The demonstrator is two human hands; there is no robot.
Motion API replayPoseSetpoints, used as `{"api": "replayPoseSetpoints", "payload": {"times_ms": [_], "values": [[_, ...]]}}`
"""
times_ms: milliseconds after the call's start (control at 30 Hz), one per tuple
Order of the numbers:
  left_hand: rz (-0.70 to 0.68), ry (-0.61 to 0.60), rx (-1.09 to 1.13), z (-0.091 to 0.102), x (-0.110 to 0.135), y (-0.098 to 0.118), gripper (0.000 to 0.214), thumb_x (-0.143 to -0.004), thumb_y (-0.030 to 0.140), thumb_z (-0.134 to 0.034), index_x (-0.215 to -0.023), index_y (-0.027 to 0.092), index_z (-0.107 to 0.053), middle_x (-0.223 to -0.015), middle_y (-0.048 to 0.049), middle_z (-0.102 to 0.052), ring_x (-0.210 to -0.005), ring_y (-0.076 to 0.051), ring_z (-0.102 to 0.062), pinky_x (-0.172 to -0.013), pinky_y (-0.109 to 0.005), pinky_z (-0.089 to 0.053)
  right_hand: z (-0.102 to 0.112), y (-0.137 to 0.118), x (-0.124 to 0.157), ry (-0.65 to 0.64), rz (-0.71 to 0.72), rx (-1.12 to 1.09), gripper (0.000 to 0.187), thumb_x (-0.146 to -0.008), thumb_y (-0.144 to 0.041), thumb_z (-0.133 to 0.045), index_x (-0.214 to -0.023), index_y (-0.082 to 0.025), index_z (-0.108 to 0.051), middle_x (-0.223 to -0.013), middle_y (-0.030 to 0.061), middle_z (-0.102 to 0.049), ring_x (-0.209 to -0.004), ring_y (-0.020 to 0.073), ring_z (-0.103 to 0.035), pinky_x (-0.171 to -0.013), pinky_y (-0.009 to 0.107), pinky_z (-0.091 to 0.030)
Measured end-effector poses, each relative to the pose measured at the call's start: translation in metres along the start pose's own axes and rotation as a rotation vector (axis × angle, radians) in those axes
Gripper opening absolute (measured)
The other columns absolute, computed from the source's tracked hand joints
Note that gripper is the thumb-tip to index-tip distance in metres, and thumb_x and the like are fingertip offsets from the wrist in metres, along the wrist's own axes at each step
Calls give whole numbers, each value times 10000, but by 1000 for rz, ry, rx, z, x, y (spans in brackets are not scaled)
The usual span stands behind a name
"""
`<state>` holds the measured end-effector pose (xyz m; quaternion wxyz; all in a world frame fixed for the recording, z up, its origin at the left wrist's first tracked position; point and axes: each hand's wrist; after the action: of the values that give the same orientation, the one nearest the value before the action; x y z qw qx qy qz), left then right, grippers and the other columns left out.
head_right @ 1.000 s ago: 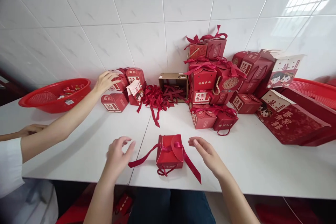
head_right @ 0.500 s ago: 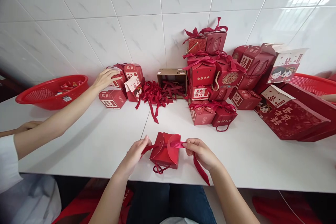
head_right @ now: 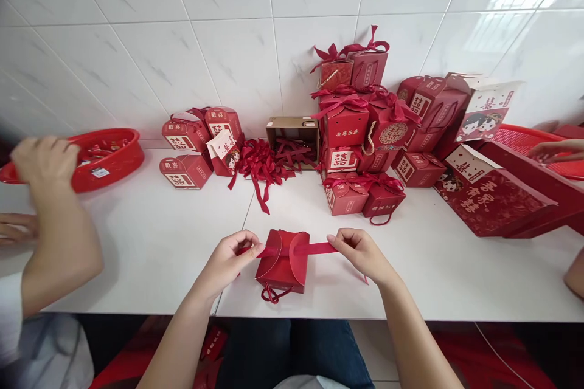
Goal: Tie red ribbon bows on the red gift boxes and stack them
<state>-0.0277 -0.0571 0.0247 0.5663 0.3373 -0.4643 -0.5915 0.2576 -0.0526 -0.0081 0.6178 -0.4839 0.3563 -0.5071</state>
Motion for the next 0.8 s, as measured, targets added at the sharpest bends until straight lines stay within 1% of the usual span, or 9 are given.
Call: {"api": "replayPoseSetpoints", "payload": {"times_ms": [167, 333, 400, 467, 533, 600, 633, 733, 800], "values": [[-5, -76, -15, -12, 1, -13, 315, -783, 486, -607, -716, 192, -513, -634, 57, -384, -598, -112, -384, -584, -237, -346, 3, 24, 4, 24, 1, 316, 441, -850, -518, -524, -574, -195, -411, -543, -48, -343, -531, 105, -307, -496, 244, -270], [6, -131, -109, -24, 10, -19, 365, -825, 511, -548, -664, 196, -459, -636, 48, -418, -599, -117, -386, -578, -243, -339, -5, 37, -7, 121, 55, 402, 413, -857, -507, -514, -585, -202, -452, -567, -26, -441, -546, 132, -402, -529, 263, -341], [-28, -41, -143, -25, 11, -22, 327, -820, 498, -562, -700, 204, -482, -671, 38, -456, -634, -131, -437, -611, -251, -375, -10, 38, -12, 171, 81, 424, 366, -844, -498, -537, -631, -206, -481, -669, 6, -518, -630, 163, -479, -605, 290, -391], [-95, 166, -178, -25, 14, -27, 267, -804, 471, -593, -797, 212, -528, -793, 4, -537, -768, -166, -521, -712, -274, -423, -15, 38, -12, 290, 119, 452, 285, -821, -483, -568, -765, -206, -535, -901, 70, -585, -837, 224, -541, -742, 343, -421], [-142, 365, -214, -23, 21, -31, 242, -817, 448, -582, -851, 210, -552, -907, -38, -583, -905, -202, -553, -790, -294, -432, -18, 38, -3, 468, 161, 452, 289, -813, -471, -580, -913, -202, -547, -1071, 115, -568, -1001, 268, -520, -837, 387, -409], [-120, 359, -251, -21, 35, -35, 252, -866, 438, -510, -792, 206, -574, -843, -42, -605, -850, -203, -576, -737, -285, -435, -20, 36, 11, 558, 146, 390, 282, -841, -476, -548, -899, -200, -555, -983, 98, -592, -918, 249, -544, -798, 370, -423], [-82, 276, -263, -21, 42, -36, 291, -887, 438, -473, -756, 205, -590, -753, -30, -598, -759, -194, -578, -673, -276, -427, -22, 35, 20, 522, 108, 339, 288, -865, -483, -516, -839, -201, -566, -870, 70, -598, -811, 222, -551, -739, 345, -430], [45, 10, -252, -27, 59, -42, 321, -902, 439, -445, -852, 223, -678, -560, 10, -536, -551, -173, -520, -535, -263, -358, -32, 30, 40, 215, -32, 178, 399, -914, -504, -432, -725, -198, -604, -681, 21, -552, -632, 171, -506, -614, 296, -408], [99, -12, -177, -35, 61, -47, 315, -892, 433, -472, -1030, 240, -679, -535, 20, -528, -527, -171, -508, -520, -261, -342, -42, 26, 44, 81, -51, 83, 401, -915, -502, -441, -741, -198, -636, -701, 21, -565, -671, 173, -518, -641, 289, -416]]}}
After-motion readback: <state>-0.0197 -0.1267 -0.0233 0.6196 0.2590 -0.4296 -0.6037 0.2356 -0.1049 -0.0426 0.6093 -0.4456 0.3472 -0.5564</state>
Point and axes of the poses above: each hand's wrist, its own x-axis away from the middle knuckle, its own z-axis out of the back of the hand, y = z × x
